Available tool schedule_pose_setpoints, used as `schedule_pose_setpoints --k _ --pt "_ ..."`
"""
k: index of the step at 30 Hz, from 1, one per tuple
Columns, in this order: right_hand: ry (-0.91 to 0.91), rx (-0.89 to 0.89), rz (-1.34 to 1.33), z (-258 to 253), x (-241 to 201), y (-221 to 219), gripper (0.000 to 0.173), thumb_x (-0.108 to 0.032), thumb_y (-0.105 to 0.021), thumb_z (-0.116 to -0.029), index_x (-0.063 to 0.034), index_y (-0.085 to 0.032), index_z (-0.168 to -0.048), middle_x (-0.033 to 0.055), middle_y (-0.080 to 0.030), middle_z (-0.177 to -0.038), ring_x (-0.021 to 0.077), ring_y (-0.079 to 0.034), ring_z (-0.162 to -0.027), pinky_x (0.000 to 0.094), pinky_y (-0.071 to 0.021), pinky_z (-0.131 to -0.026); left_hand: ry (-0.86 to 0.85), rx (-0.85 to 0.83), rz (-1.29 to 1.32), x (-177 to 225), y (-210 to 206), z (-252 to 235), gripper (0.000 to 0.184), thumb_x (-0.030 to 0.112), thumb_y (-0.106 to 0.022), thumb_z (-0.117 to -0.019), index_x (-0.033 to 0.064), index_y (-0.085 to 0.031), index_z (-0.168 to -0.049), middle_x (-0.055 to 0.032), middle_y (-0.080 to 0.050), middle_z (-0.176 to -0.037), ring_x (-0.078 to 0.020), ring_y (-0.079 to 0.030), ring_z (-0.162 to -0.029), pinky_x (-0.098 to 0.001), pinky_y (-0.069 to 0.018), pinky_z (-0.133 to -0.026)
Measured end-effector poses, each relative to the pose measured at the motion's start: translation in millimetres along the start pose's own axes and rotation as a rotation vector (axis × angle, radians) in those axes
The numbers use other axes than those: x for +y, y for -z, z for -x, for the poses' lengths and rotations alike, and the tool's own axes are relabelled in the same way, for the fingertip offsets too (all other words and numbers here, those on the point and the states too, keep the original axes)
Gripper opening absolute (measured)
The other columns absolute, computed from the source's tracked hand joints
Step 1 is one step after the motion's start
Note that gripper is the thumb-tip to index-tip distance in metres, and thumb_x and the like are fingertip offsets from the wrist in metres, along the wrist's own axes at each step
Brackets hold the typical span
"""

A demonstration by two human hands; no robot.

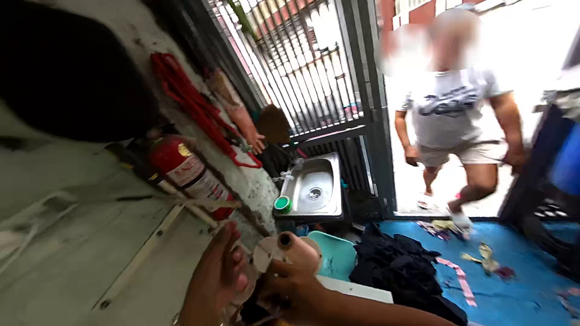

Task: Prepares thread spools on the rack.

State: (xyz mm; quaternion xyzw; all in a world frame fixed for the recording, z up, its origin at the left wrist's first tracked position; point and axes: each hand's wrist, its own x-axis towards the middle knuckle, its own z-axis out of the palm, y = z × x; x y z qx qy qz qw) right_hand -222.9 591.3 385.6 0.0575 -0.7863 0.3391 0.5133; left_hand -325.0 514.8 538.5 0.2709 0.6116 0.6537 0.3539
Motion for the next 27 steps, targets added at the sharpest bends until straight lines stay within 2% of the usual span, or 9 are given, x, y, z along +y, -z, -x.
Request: schedule_pose_setpoints --k 2,4,6,7,9,12,21,24,27 --pt "-0.095 -0.182 -0.044 10.5 -2.0 0.0 0.016 -0.012 -0.08 -0.08 -0.0052 -0.076 -0.094 0.0157 -0.07 -0.091 0.028 -0.07 -0.072 0.046 -0.0579 -0.057 0.02 -0.01 0.055 2.0 1.5 -1.4 0.024 0.024 -0.037 -0.1115 0.0175 -0.06 -0.109 0.0091 -0.06 -0.075 0.004 -0.046 -0.046 -0.0101 -0.0415 -0.043" --pt "-0.247 -0.335 -0.142 7.4 -4.6 12.3 0.038 -0.028 -0.078 -0.0891 -0.0003 -0.071 -0.113 0.0181 -0.069 -0.093 0.032 -0.069 -0.077 0.0528 -0.0567 -0.066 0.043 0.016 0.088 3.2 3.1 -1.8 0.021 0.021 -0.04 -0.1107 0.0144 -0.06 -0.112 0.0061 -0.06 -0.078 0.002 -0.046 -0.048 -0.0111 -0.0424 -0.045" --pt "-0.281 -0.305 -0.21 -5.7 -4.9 26.6 0.051 -0.043 -0.06 -0.0998 0.0008 -0.06 -0.126 0.013 -0.066 -0.089 0.0241 -0.066 -0.075 0.0455 -0.056 -0.067 0.067 0.044 0.097 4.5 3.9 -2.1 0.019 0.021 -0.044 -0.1098 0.0138 -0.061 -0.111 0.0051 -0.06 -0.08 0.0011 -0.048 -0.05 -0.0113 -0.0436 -0.046" --pt "-0.282 -0.267 -0.239 -15.1 -5.7 33.0 0.051 -0.043 -0.048 -0.1059 0.0004 -0.056 -0.13 0.0099 -0.065 -0.091 0.0182 -0.064 -0.077 0.0394 -0.0552 -0.07 0.076 0.048 0.095 5.1 4.1 -1.9 0.019 0.021 -0.045 -0.1095 0.0139 -0.062 -0.111 0.0051 -0.06 -0.081 0.0009 -0.048 -0.051 -0.0113 -0.0441 -0.047" --pt "-0.238 -0.138 -0.24 -33.5 -4.1 36.8 0.04 -0.033 -0.042 -0.11 -0.0006 -0.052 -0.13 0.0045 -0.063 -0.095 0.0079 -0.06 -0.078 0.0276 -0.0539 -0.071 0.085 0.053 0.077 6.0 3.7 -0.5 0.018 0.02 -0.047 -0.1089 0.0136 -0.063 -0.111 0.0048 -0.06 -0.082 0.0005 -0.048 -0.051 -0.0113 -0.0441 -0.047" --pt "-0.209 -0.009 -0.169 -57.1 2.9 30.1 0.033 -0.028 -0.049 -0.1075 -0.0006 -0.051 -0.124 0.0028 -0.062 -0.09 0.0074 -0.059 -0.071 0.0275 -0.0533 -0.063 0.071 0.054 0.032 6.9 0.3 2.0 0.018 0.018 -0.047 -0.1084 0.0125 -0.063 -0.113 0.004 -0.06 -0.085 0.0001 -0.046 -0.052 -0.0123 -0.0415 -0.047" --pt "-0.208 0.001 -0.124 -67.3 4.5 16.4 0.026 -0.031 -0.056 -0.1037 -0.006 -0.052 -0.111 -0.0015 -0.058 -0.079 0.0064 -0.053 -0.06 0.0255 -0.0484 -0.056 0.06 0.061 0.059 9.4 -1.3 4.3 0.014 0.017 -0.053 -0.1058 0.0101 -0.064 -0.113 0.002 -0.062 -0.086 -0.0002 -0.048 -0.052 -0.0126 -0.0433 -0.047" --pt "-0.169 0.099 -0.205 -60.6 16.7 17.2 0.035 -0.032 -0.057 -0.104 -0.0009 -0.053 -0.121 0.0003 -0.062 -0.088 0.0016 -0.056 -0.069 0.0192 -0.0499 -0.062 0.051 0.063 0.068 8.4 4.3 2.7 0.012 0.017 -0.053 -0.1059 0.0123 -0.063 -0.109 0.0039 -0.06 -0.082 0.0007 -0.044 -0.049 -0.0118 -0.0405 -0.045" --pt "-0.126 0.233 -0.188 -72.1 30.4 13.9 0.045 -0.028 -0.067 -0.0973 0.003 -0.058 -0.13 0.002 -0.061 -0.09 -0.0005 -0.05 -0.07 0.0143 -0.0435 -0.062 0.058 0.09 0.07 6.9 4.7 1.5 0.01 0.018 -0.054 -0.1055 0.0126 -0.062 -0.107 0.0042 -0.058 -0.079 0.0004 -0.044 -0.049 -0.0123 -0.0403 -0.045"
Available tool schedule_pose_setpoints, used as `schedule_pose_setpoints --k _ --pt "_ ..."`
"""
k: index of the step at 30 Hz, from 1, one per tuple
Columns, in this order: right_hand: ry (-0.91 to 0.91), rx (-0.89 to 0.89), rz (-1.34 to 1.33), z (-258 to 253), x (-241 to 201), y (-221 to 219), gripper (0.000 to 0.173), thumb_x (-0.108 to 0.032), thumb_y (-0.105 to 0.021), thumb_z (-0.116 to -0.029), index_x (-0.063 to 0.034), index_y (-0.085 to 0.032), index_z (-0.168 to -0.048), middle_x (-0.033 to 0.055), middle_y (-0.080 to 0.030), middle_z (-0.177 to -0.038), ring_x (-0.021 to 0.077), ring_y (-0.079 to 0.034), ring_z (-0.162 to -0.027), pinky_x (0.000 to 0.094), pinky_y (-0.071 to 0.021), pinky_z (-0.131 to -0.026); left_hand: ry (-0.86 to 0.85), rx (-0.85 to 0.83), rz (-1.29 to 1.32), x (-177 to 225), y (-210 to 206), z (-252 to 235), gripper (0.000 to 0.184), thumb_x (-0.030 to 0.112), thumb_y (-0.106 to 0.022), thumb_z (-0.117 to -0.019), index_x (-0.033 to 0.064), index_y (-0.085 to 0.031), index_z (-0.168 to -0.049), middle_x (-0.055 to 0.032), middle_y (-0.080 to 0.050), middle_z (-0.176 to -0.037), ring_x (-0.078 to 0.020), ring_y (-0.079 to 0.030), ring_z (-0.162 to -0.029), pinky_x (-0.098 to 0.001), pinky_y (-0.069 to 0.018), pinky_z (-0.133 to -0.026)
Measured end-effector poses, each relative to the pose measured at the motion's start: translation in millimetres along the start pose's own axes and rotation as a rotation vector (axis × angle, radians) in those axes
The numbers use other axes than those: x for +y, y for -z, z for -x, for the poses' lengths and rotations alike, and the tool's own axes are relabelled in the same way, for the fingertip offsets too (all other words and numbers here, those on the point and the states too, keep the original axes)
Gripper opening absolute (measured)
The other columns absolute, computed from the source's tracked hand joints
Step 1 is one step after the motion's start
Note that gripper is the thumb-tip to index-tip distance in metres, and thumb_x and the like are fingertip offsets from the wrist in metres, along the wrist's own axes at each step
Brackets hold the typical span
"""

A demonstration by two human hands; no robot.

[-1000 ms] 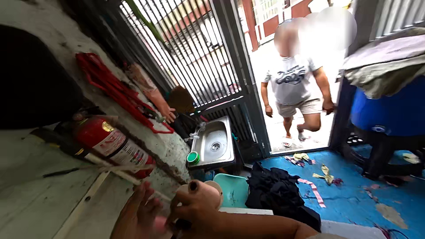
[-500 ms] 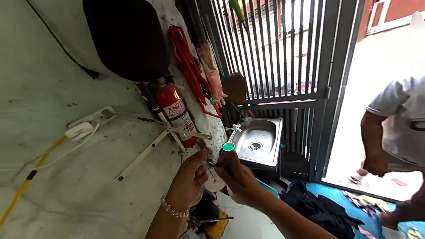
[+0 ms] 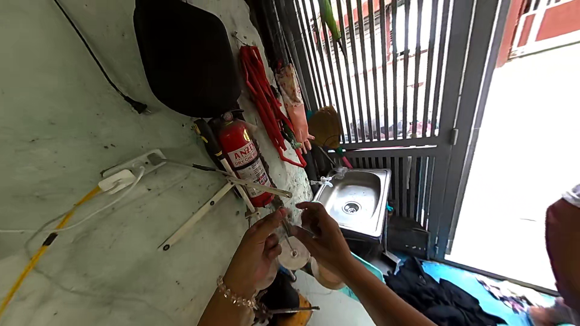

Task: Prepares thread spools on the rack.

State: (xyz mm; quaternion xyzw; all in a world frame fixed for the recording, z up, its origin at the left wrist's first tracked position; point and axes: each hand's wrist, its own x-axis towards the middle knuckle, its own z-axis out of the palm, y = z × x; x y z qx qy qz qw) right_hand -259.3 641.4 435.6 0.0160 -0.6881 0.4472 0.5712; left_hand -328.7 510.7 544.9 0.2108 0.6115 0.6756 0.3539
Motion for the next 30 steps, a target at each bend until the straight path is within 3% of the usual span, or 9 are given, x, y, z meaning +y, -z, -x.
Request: schedule_pose_setpoints --k 3,6,11,15,20,22,26,28,30 --pt "0.01 0.038 0.209 -17.4 1.6 -9.4 0.034 -0.022 -0.068 -0.0935 -0.0015 -0.071 -0.12 0.008 -0.063 -0.089 0.0093 -0.053 -0.066 0.0245 -0.0463 -0.059 -0.007 0.013 0.002 -2.5 -2.8 -2.0 0.011 0.018 -0.053 -0.106 0.0122 -0.063 -0.105 0.0041 -0.056 -0.079 -0.0001 -0.042 -0.049 -0.0128 -0.0388 -0.044" --pt "0.012 0.057 0.267 -25.2 1.7 -11.7 0.022 -0.022 -0.067 -0.0949 -0.0022 -0.074 -0.098 0.0091 -0.065 -0.084 0.0137 -0.058 -0.064 0.0305 -0.0495 -0.058 -0.096 0.045 -0.026 -5.3 -3.1 -1.2 0.01 0.016 -0.051 -0.1065 0.0116 -0.06 -0.104 0.0041 -0.053 -0.077 -0.0002 -0.04 -0.048 -0.0126 -0.0365 -0.044" --pt "0.004 0.145 0.108 -4.7 -6.3 18.6 0.019 -0.019 -0.07 -0.0923 0.0 -0.072 -0.09 0.0012 -0.061 -0.078 -0.0052 -0.05 -0.064 0.0085 -0.043 -0.059 -0.335 0.086 -0.121 -10.5 10.5 9.8 0.013 0.01 -0.048 -0.1066 0.0116 -0.058 -0.099 0.0062 -0.051 -0.071 0.0009 -0.041 -0.05 -0.0121 -0.0376 -0.047" --pt "-0.007 0.181 0.028 12.7 -6.8 39.3 0.013 -0.016 -0.071 -0.0904 -0.0024 -0.072 -0.088 -0.0047 -0.06 -0.079 -0.0109 -0.051 -0.066 0.0037 -0.0437 -0.06 -0.323 0.049 -0.162 -13.9 18.1 24.2 0.015 0.01 -0.048 -0.1064 0.0126 -0.06 -0.099 0.0085 -0.047 -0.065 0.0023 -0.039 -0.047 -0.0111 -0.0359 -0.045" --pt "-0.03 0.147 -0.043 21.3 -11.4 40.8 0.009 -0.012 -0.069 -0.0911 -0.0029 -0.07 -0.091 -0.006 -0.064 -0.08 -0.011 -0.053 -0.064 0.0049 -0.0452 -0.058 -0.372 -0.063 -0.211 -25.7 23.3 38.3 0.015 0.011 -0.051 -0.104 0.0157 -0.064 -0.097 0.0113 -0.052 -0.068 0.0058 -0.038 -0.048 -0.0097 -0.0325 -0.045" --pt "-0.03 0.113 -0.023 23.8 -12.3 38.8 0.013 -0.015 -0.07 -0.0918 -0.0023 -0.071 -0.093 -0.0048 -0.064 -0.08 -0.0105 -0.052 -0.063 0.005 -0.0445 -0.058 -0.413 -0.094 -0.229 -30.3 26.4 44.6 0.014 0.01 -0.054 -0.1026 0.0158 -0.066 -0.097 0.0115 -0.058 -0.075 0.0076 -0.039 -0.05 -0.0089 -0.0324 -0.045" --pt "-0.045 0.081 0.101 25.3 -14.7 37.0 0.019 -0.022 -0.07 -0.0919 -0.0038 -0.072 -0.093 -0.0042 -0.06 -0.078 -0.0095 -0.048 -0.062 0.0055 -0.0411 -0.056 -0.366 -0.082 -0.239 -32.4 25.3 58.6 0.014 0.009 -0.055 -0.102 0.0152 -0.066 -0.096 0.0116 -0.057 -0.073 0.0078 -0.037 -0.048 -0.0087 -0.0311 -0.044" --pt "-0.04 0.114 0.187 26.9 -18.8 36.5 0.028 -0.028 -0.07 -0.0915 -0.0031 -0.071 -0.104 -0.0034 -0.059 -0.078 -0.0058 -0.046 -0.061 0.0096 -0.0393 -0.056 -0.369 -0.046 -0.26 -32.3 23.4 61.9 0.014 0.009 -0.056 -0.1015 0.0146 -0.067 -0.095 0.0112 -0.061 -0.077 0.0078 -0.04 -0.05 -0.0086 -0.0321 -0.045" --pt "0.014 0.142 0.144 30.9 -26.8 36.4 0.044 -0.036 -0.066 -0.096 -0.0016 -0.061 -0.123 -0.0037 -0.058 -0.083 -0.0053 -0.048 -0.065 0.0102 -0.0399 -0.058 -0.398 -0.027 -0.29 -33.6 23.0 61.6 0.012 0.01 -0.057 -0.1008 0.0138 -0.067 -0.095 0.0105 -0.063 -0.08 0.0073 -0.045 -0.054 -0.009 -0.0351 -0.047"
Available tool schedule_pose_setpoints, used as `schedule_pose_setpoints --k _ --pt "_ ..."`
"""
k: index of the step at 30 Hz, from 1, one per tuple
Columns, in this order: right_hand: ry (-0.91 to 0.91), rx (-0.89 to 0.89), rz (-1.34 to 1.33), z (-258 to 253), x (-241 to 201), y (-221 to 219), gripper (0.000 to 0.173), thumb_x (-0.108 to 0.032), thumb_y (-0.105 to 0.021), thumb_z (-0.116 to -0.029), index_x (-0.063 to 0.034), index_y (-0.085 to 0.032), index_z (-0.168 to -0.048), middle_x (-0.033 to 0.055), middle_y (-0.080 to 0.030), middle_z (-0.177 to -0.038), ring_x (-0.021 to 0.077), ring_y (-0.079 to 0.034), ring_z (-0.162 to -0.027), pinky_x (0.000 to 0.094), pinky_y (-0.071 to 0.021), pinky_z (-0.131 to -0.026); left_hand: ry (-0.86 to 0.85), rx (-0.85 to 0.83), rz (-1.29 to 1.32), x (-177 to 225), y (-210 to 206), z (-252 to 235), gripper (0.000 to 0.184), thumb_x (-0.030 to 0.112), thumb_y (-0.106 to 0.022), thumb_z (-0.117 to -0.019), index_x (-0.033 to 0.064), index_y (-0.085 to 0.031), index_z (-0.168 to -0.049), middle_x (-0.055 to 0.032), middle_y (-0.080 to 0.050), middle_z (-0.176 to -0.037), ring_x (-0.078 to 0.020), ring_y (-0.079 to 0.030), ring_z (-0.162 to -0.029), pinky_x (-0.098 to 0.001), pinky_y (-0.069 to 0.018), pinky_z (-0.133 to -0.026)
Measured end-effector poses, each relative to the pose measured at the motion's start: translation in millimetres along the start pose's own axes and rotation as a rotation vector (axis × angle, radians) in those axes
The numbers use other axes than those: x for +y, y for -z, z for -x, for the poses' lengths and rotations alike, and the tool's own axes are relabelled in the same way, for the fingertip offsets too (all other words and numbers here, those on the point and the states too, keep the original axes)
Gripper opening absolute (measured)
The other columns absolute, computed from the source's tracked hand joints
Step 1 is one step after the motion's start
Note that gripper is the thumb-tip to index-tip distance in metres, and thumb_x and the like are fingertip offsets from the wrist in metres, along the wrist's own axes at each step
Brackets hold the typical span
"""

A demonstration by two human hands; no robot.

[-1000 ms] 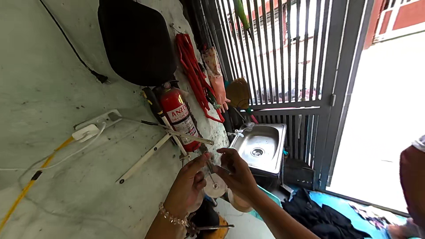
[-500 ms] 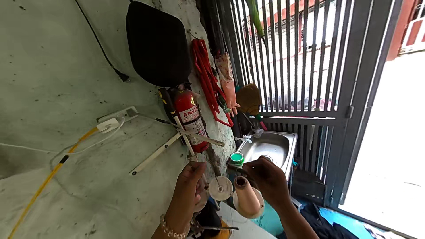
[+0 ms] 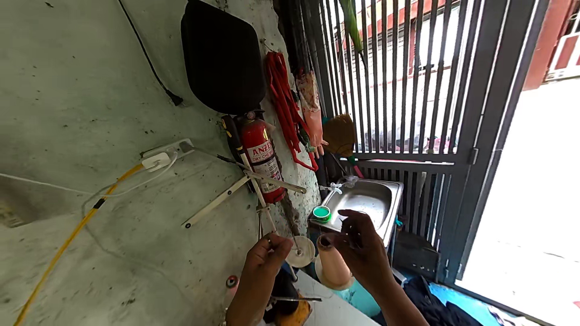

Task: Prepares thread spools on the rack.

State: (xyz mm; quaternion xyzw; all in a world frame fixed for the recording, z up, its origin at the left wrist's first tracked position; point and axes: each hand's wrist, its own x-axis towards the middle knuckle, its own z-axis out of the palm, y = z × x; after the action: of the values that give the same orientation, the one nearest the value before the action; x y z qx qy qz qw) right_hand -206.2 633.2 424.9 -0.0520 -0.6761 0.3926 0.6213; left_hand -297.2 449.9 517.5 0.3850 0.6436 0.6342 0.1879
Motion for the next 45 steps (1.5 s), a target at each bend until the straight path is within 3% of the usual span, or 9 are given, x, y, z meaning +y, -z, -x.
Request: schedule_pose_setpoints --k 4,11,22,29,35,37,40,42,45 --pt "-0.156 -0.237 -0.598 14.2 -25.1 -4.3 0.035 -0.052 -0.042 -0.1064 -0.027 -0.055 -0.127 -0.0185 -0.062 -0.094 -0.0123 -0.05 -0.07 0.0065 -0.0395 -0.059 -0.034 0.003 -0.063 -1.4 -2.2 1.1 0.009 0.011 -0.059 -0.1003 0.0116 -0.067 -0.097 0.0101 -0.065 -0.083 0.0072 -0.054 -0.063 -0.0091 -0.0418 -0.054" --pt "-0.433 -0.422 -0.764 9.8 -26.8 -31.2 0.006 -0.017 -0.043 -0.1064 -0.0154 -0.041 -0.112 -0.0106 -0.061 -0.089 -0.01 -0.045 -0.06 0.0072 -0.0335 -0.051 -0.02 0.01 -0.071 -6.1 -2.2 2.3 0.008 0.01 -0.06 -0.0999 0.0098 -0.067 -0.097 0.0088 -0.065 -0.083 0.0057 -0.055 -0.065 -0.0101 -0.0426 -0.057" --pt "-0.245 -0.307 -0.675 18.0 -19.3 -47.9 0.007 -0.016 -0.052 -0.1047 -0.0179 -0.046 -0.108 -0.0125 -0.062 -0.087 -0.0077 -0.054 -0.069 0.0091 -0.042 -0.058 0.004 0.016 -0.046 -16.8 10.5 14.2 0.006 0.011 -0.06 -0.1009 0.0087 -0.066 -0.1 0.0068 -0.068 -0.086 0.0028 -0.062 -0.074 -0.0133 -0.0499 -0.065" --pt "-0.201 -0.476 -0.698 52.5 -35.2 -40.0 0.006 -0.037 -0.057 -0.1045 -0.0387 -0.055 -0.11 -0.0187 -0.066 -0.098 -0.0057 -0.061 -0.074 0.0102 -0.0488 -0.061 -0.162 0.421 -0.135 -38.8 111.0 174.3 0.008 0.029 -0.064 -0.0993 0.0292 -0.072 -0.101 0.0219 -0.068 -0.091 0.0123 -0.059 -0.077 -0.008 -0.0492 -0.068" --pt "-0.274 -1.064 -0.866 119.4 -78.6 -94.6 0.033 -0.047 -0.057 -0.1025 -0.045 -0.052 -0.135 -0.0241 -0.067 -0.109 -0.0119 -0.06 -0.084 0.0054 -0.0466 -0.068 0.225 1.537 -0.077 -83.2 140.8 424.6 0.021 0.016 -0.045 -0.1031 0.023 -0.064 -0.095 0.0189 -0.054 -0.065 0.0082 -0.042 -0.048 -0.0087 -0.0366 -0.046" --pt "-0.197 -1.236 -0.766 149.8 -96.5 -116.4 0.042 -0.037 -0.063 -0.1008 -0.0254 -0.05 -0.139 -0.0204 -0.061 -0.099 -0.0149 -0.053 -0.081 0.0045 -0.0434 -0.069 0.485 1.781 -0.242 -118.1 114.7 502.9 0.02 0.016 -0.046 -0.1058 0.0103 -0.065 -0.106 0.012 -0.056 -0.072 0.0047 -0.045 -0.053 -0.012 -0.0387 -0.048" --pt "0.036 -1.505 -0.548 184.7 -130.5 -154.8 0.03 -0.009 -0.062 -0.0959 0.0102 -0.066 -0.119 0.0124 -0.067 -0.079 0.0101 -0.059 -0.066 0.0256 -0.0527 -0.065 1.126 1.726 -0.425 -168.4 42.6 586.1 0.033 0.015 -0.054 -0.1046 -0.0119 -0.066 -0.117 -0.0277 -0.069 -0.114 -0.0366 -0.066 -0.106 -0.0535 -0.0502 -0.098" --pt "0.2 -1.749 -0.477 217.5 -153.4 -189.7 0.03 -0.006 -0.05 -0.1022 0.0115 -0.067 -0.12 0.0272 -0.071 -0.095 0.0333 -0.07 -0.08 0.0483 -0.0576 -0.078 1.713 1.392 -0.117 -176.7 -9.2 605.7 0.045 0.028 -0.046 -0.1087 -0.0064 -0.061 -0.133 -0.0289 -0.058 -0.14 -0.0439 -0.052 -0.135 -0.0603 -0.0367 -0.114" --pt "0.516 -1.951 -0.446 278.8 -167.1 -241.5 0.038 -0.015 -0.042 -0.1078 0.0023 -0.065 -0.133 0.029 -0.063 -0.129 0.0412 -0.063 -0.118 0.0539 -0.0492 -0.104 1.741 1.394 0.028 -291.2 -126.8 646.9 0.057 0.043 -0.046 -0.1052 -0.0041 -0.06 -0.134 -0.0282 -0.061 -0.136 -0.045 -0.055 -0.131 -0.063 -0.0411 -0.109"
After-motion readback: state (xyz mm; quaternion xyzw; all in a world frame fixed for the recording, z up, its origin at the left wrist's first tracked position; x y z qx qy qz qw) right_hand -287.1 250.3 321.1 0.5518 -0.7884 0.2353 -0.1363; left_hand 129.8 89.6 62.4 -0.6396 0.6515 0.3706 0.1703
